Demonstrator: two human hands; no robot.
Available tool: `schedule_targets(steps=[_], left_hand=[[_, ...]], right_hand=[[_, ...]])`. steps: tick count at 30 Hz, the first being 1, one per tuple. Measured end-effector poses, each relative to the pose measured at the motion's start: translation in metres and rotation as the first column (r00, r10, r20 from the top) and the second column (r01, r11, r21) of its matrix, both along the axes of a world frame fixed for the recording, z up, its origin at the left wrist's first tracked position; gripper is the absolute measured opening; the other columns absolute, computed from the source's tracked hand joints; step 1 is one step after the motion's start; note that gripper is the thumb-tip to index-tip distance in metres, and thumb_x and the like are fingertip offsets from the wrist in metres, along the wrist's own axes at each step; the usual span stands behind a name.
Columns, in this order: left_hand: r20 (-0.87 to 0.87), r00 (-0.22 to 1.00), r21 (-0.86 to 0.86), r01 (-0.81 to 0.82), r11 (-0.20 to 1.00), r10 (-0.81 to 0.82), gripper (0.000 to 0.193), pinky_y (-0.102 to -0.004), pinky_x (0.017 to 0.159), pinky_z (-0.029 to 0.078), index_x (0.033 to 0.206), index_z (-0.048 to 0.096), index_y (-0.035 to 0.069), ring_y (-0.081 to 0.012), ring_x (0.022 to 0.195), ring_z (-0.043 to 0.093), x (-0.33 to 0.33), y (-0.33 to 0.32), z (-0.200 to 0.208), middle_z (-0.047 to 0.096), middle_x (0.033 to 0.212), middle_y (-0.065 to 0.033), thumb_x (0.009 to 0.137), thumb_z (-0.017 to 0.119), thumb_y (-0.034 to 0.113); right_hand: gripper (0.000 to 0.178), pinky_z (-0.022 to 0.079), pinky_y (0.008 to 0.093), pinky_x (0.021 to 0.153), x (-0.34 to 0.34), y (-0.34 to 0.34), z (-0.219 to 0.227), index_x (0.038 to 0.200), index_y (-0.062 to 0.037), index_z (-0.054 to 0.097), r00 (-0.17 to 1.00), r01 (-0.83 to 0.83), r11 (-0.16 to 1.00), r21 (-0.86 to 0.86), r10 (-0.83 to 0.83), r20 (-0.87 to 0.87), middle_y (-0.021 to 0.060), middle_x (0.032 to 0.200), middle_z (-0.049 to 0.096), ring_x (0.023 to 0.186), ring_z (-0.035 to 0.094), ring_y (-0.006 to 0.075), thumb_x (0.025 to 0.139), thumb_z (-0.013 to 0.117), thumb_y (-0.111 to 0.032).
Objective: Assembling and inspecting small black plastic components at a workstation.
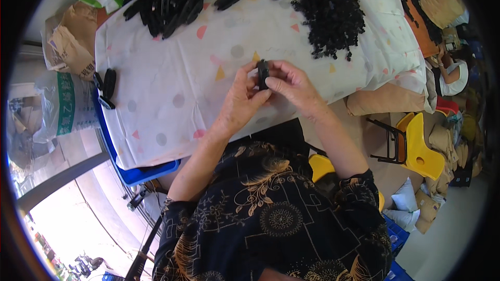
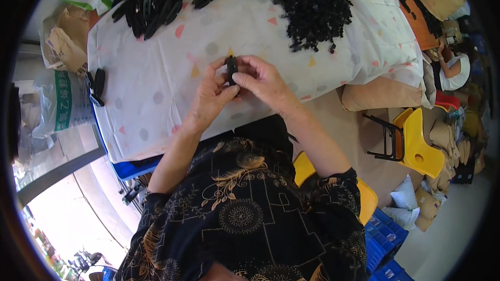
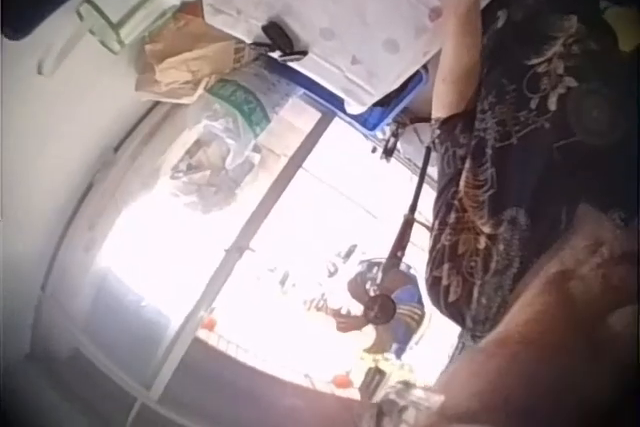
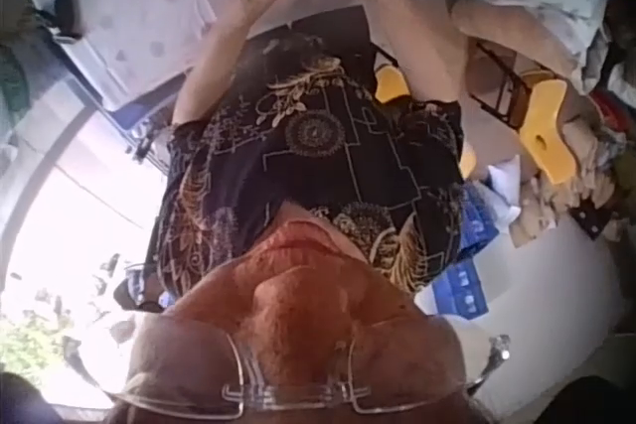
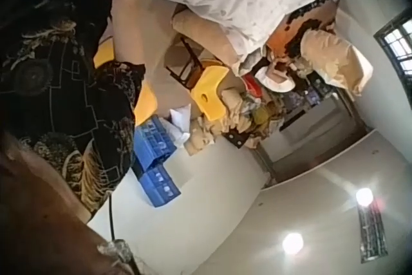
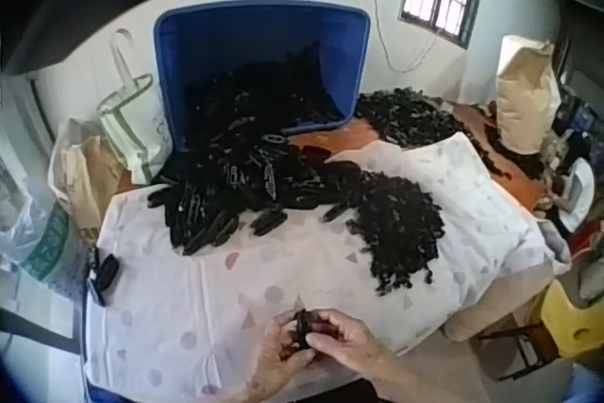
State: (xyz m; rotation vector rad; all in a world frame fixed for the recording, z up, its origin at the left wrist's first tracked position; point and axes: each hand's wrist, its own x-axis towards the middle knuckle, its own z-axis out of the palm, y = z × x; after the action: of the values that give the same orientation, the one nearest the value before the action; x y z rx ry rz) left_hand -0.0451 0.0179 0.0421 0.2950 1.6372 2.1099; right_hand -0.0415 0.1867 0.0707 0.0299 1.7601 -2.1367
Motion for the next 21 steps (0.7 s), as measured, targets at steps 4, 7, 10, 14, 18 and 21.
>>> schedule_targets(steps=[4,7,10,14,18,21], left_hand=[[0.023,1.0,0.071,-0.002,0.997,0.001,0.068,-0.0304,0.082,0.051,0.143,0.025,0.013,-0.0158,0.096,0.057,-0.005,0.005,0.003,0.055,0.113,-0.0096,0.085,0.055,-0.009],[0.029,0.998,0.059,0.045,0.997,-0.047,0.07,-0.0332,0.089,0.051,0.144,0.025,0.015,-0.0177,0.103,0.056,-0.016,0.005,0.008,0.054,0.115,-0.0091,0.085,0.052,-0.012],[-0.019,0.996,0.03,0.092,0.995,-0.091,0.071,-0.0336,0.09,0.05,0.144,0.025,0.016,-0.0181,0.104,0.056,-0.029,0.005,0.006,0.054,0.114,-0.0089,0.085,0.051,-0.014],[-0.038,0.994,0.01,0.107,0.994,-0.106,0.068,-0.033,0.091,0.049,0.141,0.028,0.015,-0.0178,0.104,0.056,-0.046,0.008,0.005,0.054,0.112,-0.0091,0.085,0.052,-0.013],[-0.077,0.991,-0.036,0.107,0.994,-0.109,0.063,-0.0317,0.091,0.049,0.138,0.031,0.014,-0.0174,0.103,0.057,-0.064,0.015,0.011,0.055,0.111,-0.0091,0.085,0.054,-0.012],[-0.242,0.958,-0.125,0.129,0.984,-0.156,0.056,-0.0302,0.082,0.051,0.134,0.035,0.012,-0.0158,0.096,0.059,-0.089,0.023,0.021,0.056,0.106,-0.0084,0.086,0.053,-0.011]], right_hand=[[0.037,0.047,0.0278,0.091,-0.002,-0.008,-0.001,0.124,-0.0009,0.051,0.998,0.057,0.993,-0.103,-0.054,0.03,0.0058,0.11,0.062,0.101,0.059,0.0138,0.089,0.061,-0.005],[0.033,0.049,0.0256,0.086,-0.01,-0.008,-0.005,0.122,-0.0004,0.051,0.998,0.067,0.996,-0.057,-0.068,-0.008,0.0045,0.105,0.063,0.095,0.06,0.0109,0.09,0.059,-0.006],[0.032,0.049,0.025,0.085,-0.018,-0.006,-0.005,0.12,-0.0012,0.053,0.998,0.047,0.998,-0.043,-0.049,-0.039,0.0033,0.102,0.063,0.093,0.06,0.0096,0.089,0.059,-0.005],[0.03,0.048,0.0243,0.083,-0.031,-0.003,-0.005,0.117,-0.0014,0.055,0.993,0.073,0.997,-0.008,-0.074,-0.093,0.0022,0.099,0.063,0.09,0.059,0.0083,0.088,0.059,-0.003],[0.028,0.048,0.0238,0.081,-0.044,0.0,-0.007,0.115,-0.0011,0.056,0.978,0.146,0.988,-0.049,-0.152,-0.146,0.0021,0.099,0.063,0.09,0.059,0.0076,0.088,0.059,-0.001],[0.026,0.048,0.024,0.081,-0.061,0.013,0.002,0.113,-0.0011,0.058,0.978,0.133,0.991,-0.032,-0.136,-0.155,0.0031,0.099,0.064,0.09,0.059,0.0084,0.087,0.061,-0.003]])
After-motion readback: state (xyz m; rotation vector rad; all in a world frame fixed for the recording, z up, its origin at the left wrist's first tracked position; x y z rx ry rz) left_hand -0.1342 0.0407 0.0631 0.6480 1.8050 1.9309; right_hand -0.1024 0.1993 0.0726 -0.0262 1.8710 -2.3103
